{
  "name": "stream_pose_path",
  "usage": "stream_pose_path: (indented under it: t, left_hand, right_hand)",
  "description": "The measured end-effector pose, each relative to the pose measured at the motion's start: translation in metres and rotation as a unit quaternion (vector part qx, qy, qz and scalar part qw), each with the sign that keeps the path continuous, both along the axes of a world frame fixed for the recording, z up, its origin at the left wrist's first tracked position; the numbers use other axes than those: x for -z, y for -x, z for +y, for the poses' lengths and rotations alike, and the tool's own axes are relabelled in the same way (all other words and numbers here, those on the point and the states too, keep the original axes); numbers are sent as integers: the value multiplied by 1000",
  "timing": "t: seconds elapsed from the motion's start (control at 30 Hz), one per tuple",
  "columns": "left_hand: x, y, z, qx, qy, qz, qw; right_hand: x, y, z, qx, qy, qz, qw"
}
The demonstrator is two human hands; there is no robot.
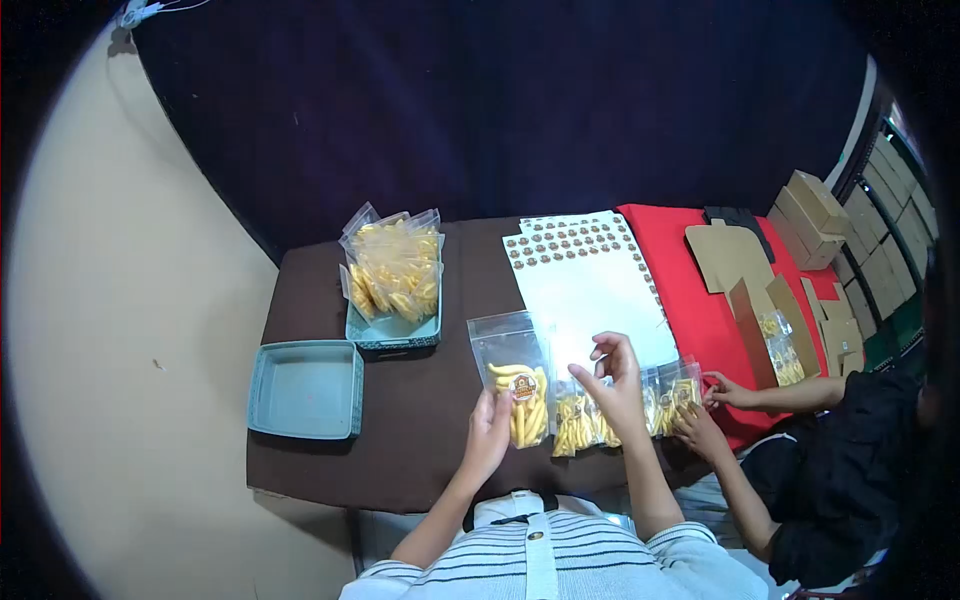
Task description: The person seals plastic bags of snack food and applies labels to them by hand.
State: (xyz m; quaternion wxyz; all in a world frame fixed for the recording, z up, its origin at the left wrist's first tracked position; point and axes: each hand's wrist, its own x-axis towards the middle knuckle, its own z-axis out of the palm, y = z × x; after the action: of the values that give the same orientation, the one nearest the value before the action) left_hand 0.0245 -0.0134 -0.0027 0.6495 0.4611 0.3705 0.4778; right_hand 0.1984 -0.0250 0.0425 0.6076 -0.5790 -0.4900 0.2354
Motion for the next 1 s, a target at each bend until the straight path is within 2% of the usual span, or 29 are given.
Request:
stream_pose_path:
  t: [0.03,0.1,0.23,0.27,0.3,0.47,0.53,0.63,0.7,0.8,0.93,1.0]
  left_hand:
    - [0,1,1,-6,1,-7,1000]
    - [-4,2,-1,7,2,-9,1000]
    - [-4,-6,-2,0,-6,-26,1000]
    - [-4,-7,-3,-4,-42,13,999]
    - [-4,-7,-4,-9,-79,52,995]
    - [-4,-7,-6,-28,-64,83,994]
    - [-3,-7,-7,-43,-91,94,990]
    - [-8,-10,-9,-57,-104,94,988]
    - [-5,-10,-10,-56,-104,85,989]
    - [-2,-9,-11,-51,-82,56,994]
    - [1,-6,-9,-35,-51,37,997]
    - [5,-4,-5,-28,-54,35,998]
  right_hand:
    - [3,0,0,0,0,0,1000]
    - [3,3,-1,-60,53,71,994]
    - [15,30,-3,-105,108,42,988]
    - [16,39,-3,-93,73,56,991]
    - [18,41,-3,-56,67,-32,996]
    - [14,48,-3,-20,31,-16,999]
    - [18,48,-4,-23,24,-12,999]
    - [18,49,-5,-32,31,-6,999]
    - [22,51,-6,-46,25,70,996]
    - [21,54,-6,-48,13,110,993]
    - [26,51,-5,-56,46,94,993]
    - [37,49,-1,-80,36,129,988]
